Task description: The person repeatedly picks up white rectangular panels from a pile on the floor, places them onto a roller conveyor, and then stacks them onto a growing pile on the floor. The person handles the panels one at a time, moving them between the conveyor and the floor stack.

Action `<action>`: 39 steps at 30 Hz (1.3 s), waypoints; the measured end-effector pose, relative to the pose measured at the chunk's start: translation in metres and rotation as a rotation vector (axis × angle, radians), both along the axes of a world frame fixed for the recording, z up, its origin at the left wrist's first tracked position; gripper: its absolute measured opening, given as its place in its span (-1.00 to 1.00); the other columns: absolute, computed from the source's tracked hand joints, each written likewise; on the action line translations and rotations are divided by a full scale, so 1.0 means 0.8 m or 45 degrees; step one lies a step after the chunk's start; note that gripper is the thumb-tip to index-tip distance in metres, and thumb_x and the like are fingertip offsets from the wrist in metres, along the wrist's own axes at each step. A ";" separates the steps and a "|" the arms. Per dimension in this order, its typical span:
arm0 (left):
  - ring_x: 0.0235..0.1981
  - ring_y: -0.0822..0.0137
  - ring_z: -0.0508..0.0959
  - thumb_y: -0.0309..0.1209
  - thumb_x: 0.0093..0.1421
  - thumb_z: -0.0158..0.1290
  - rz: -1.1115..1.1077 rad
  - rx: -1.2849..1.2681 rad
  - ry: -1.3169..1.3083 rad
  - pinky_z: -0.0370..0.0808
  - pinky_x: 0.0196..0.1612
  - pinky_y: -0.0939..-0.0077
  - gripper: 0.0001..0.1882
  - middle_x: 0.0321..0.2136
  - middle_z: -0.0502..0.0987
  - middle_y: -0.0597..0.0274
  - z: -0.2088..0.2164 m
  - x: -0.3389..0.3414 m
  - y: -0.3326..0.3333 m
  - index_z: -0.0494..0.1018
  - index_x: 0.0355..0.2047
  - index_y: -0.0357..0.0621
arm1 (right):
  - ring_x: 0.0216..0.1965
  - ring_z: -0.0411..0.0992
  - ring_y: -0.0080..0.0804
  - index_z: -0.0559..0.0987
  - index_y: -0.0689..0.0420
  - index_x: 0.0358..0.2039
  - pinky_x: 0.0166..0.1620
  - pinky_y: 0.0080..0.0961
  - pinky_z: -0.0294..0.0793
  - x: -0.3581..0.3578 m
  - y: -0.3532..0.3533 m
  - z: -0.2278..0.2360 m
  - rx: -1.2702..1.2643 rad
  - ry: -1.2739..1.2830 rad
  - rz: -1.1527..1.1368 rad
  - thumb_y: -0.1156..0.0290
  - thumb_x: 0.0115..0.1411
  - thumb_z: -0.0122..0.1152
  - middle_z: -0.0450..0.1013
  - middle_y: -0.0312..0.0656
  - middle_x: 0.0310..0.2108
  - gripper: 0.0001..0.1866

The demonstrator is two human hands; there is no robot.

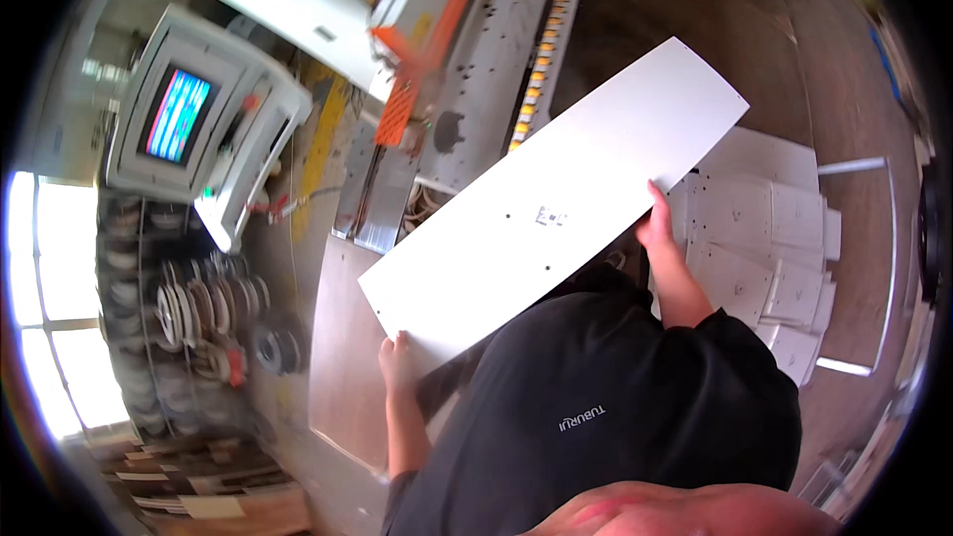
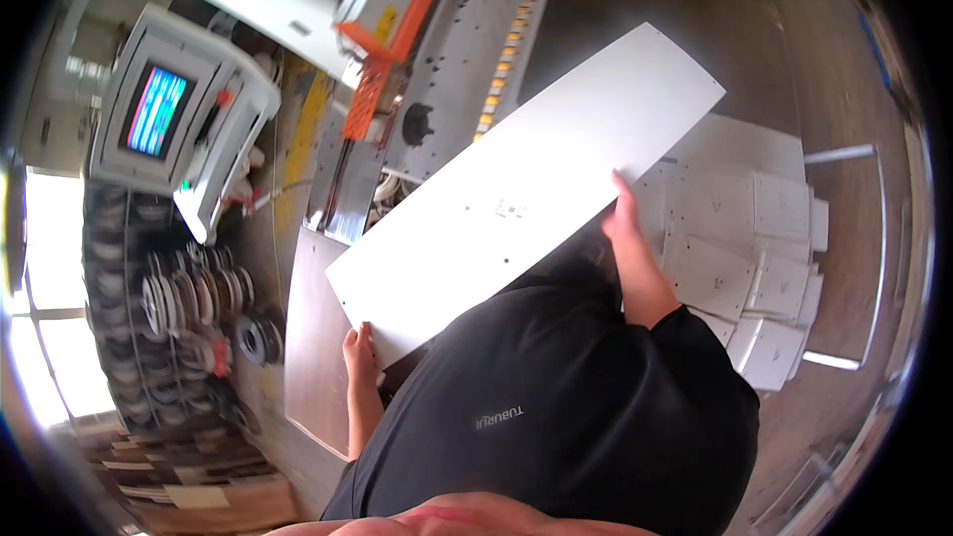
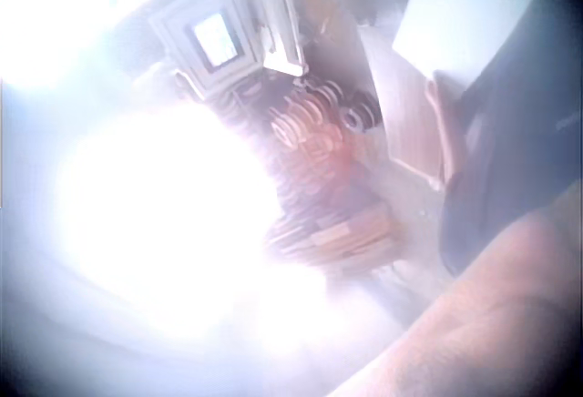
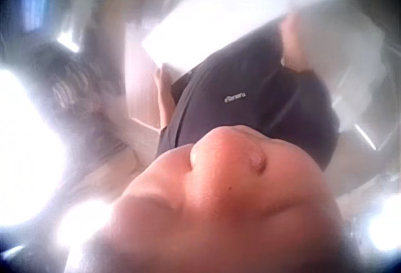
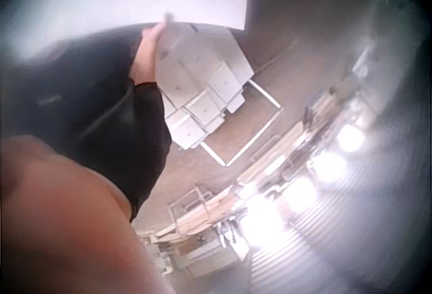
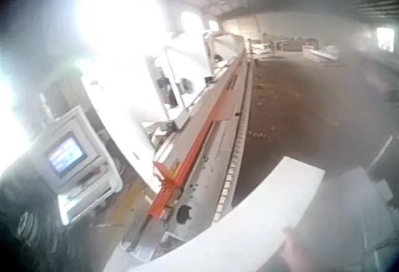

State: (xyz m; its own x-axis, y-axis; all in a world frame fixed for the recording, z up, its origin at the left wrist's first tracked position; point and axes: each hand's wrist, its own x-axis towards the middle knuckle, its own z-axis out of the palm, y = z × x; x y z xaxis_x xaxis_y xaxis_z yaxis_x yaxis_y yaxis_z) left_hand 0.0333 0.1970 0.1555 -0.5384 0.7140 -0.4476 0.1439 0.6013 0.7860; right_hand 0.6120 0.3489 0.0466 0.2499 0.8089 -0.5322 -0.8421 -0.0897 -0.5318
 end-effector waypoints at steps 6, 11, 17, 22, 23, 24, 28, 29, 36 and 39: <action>-0.68 0.46 0.29 -0.29 0.25 0.16 0.231 0.161 0.509 0.22 -0.60 0.42 -0.64 -0.71 0.27 0.41 -0.130 -0.180 -0.155 0.34 -0.61 -0.15 | 0.15 0.39 -0.21 0.48 0.16 0.14 0.30 -0.21 0.28 -0.180 -0.024 0.001 -0.036 0.086 0.469 0.24 0.19 0.34 0.48 -0.18 0.10 -0.46; -0.53 0.02 0.48 -0.32 0.21 0.05 0.407 -0.051 0.653 0.41 -0.45 0.13 -0.76 -0.60 0.46 -0.01 -0.119 -0.258 -0.246 0.46 -0.47 -0.26 | 0.07 0.45 -0.25 0.50 0.20 0.09 0.19 -0.26 0.41 -0.320 -0.011 0.026 -0.009 0.166 0.906 0.32 0.24 0.32 0.50 -0.16 0.04 -0.56; -0.43 0.04 0.58 -0.13 0.24 0.08 0.790 -0.074 0.472 0.46 -0.27 0.15 -0.52 -0.49 0.61 -0.07 -0.064 -0.279 -0.286 0.55 -0.41 -0.46 | -0.17 0.56 -0.31 0.54 0.23 -0.07 -0.05 -0.30 0.59 -0.434 0.003 0.035 -0.118 -0.016 1.155 0.30 0.29 0.29 0.56 -0.12 -0.22 -0.69; -0.28 -0.05 0.63 -0.07 0.27 0.07 0.320 -0.565 1.035 0.49 -0.17 0.13 -0.54 -0.34 0.64 -0.14 -0.086 -0.310 -0.343 0.56 -0.19 -0.31 | 0.01 0.49 -0.24 0.45 0.34 -0.02 0.00 -0.28 0.59 -0.466 0.005 -0.018 -0.046 -0.295 1.178 0.33 0.29 0.28 0.47 0.00 -0.05 -0.61; -0.25 -0.07 0.64 -0.07 0.26 0.08 0.255 -0.640 1.119 0.50 -0.15 0.12 -0.55 -0.31 0.64 -0.15 -0.088 -0.305 -0.354 0.56 -0.14 -0.27 | 0.20 0.35 -0.21 0.25 0.44 0.21 0.13 -0.25 0.53 -0.470 0.001 -0.012 -0.045 -0.337 1.220 0.30 0.30 0.27 0.29 0.10 0.17 -0.36; -0.25 -0.07 0.64 -0.08 0.27 0.09 0.238 -0.651 1.077 0.51 -0.14 0.12 -0.56 -0.32 0.64 -0.13 -0.094 -0.308 -0.372 0.55 -0.13 -0.25 | 0.24 0.31 -0.18 0.15 0.45 0.27 0.17 -0.24 0.49 -0.476 -0.005 -0.007 -0.013 -0.369 1.221 0.28 0.30 0.27 0.22 0.13 0.24 -0.27; -0.32 -0.05 0.61 -0.10 0.27 0.11 0.299 -0.466 1.024 0.50 -0.19 0.11 -0.61 -0.41 0.60 -0.06 -0.140 -0.318 -0.422 0.52 -0.28 -0.25 | 0.38 0.14 -0.08 -0.17 0.34 0.43 0.32 -0.18 0.27 -0.489 -0.014 -0.014 0.118 -0.494 1.297 0.12 0.32 0.21 -0.04 0.17 0.42 -0.02; -0.34 -0.04 0.60 -0.10 0.27 0.11 0.325 -0.533 1.010 0.49 -0.21 0.11 -0.61 -0.43 0.59 -0.04 -0.142 -0.311 -0.411 0.50 -0.32 -0.25 | 0.38 0.14 -0.16 -0.06 0.31 0.41 0.32 -0.17 0.25 -0.491 -0.013 -0.002 0.108 -0.553 1.321 0.11 0.34 0.19 0.05 0.07 0.39 -0.12; -0.36 -0.05 0.59 -0.05 0.24 0.07 0.333 -0.596 1.010 0.48 -0.22 0.07 -0.57 -0.46 0.59 -0.02 -0.134 -0.297 -0.397 0.48 -0.40 -0.25 | 0.43 0.05 -0.25 -0.17 0.25 0.48 0.35 -0.17 0.15 -0.494 -0.003 0.022 0.208 -0.642 1.384 0.09 0.34 0.17 -0.01 -0.01 0.45 -0.03; -0.37 -0.04 0.61 -0.05 0.22 0.07 0.343 -0.632 0.987 0.49 -0.21 0.09 -0.56 -0.47 0.60 -0.02 -0.137 -0.293 -0.407 0.49 -0.38 -0.26 | 0.41 0.11 -0.16 -0.23 0.35 0.46 0.35 -0.23 0.17 -0.492 -0.002 0.021 0.184 -0.637 1.400 0.06 0.31 0.21 0.05 0.12 0.42 0.05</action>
State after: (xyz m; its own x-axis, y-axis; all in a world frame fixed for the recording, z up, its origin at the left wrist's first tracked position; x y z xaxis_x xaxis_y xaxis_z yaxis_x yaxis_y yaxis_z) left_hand -0.2011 -0.1284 0.0462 -0.9304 0.3479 -0.1158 0.3253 0.9289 0.1771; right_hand 0.2180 0.3477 0.0636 -0.4544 0.7622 -0.4610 -0.0529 -0.5397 -0.8402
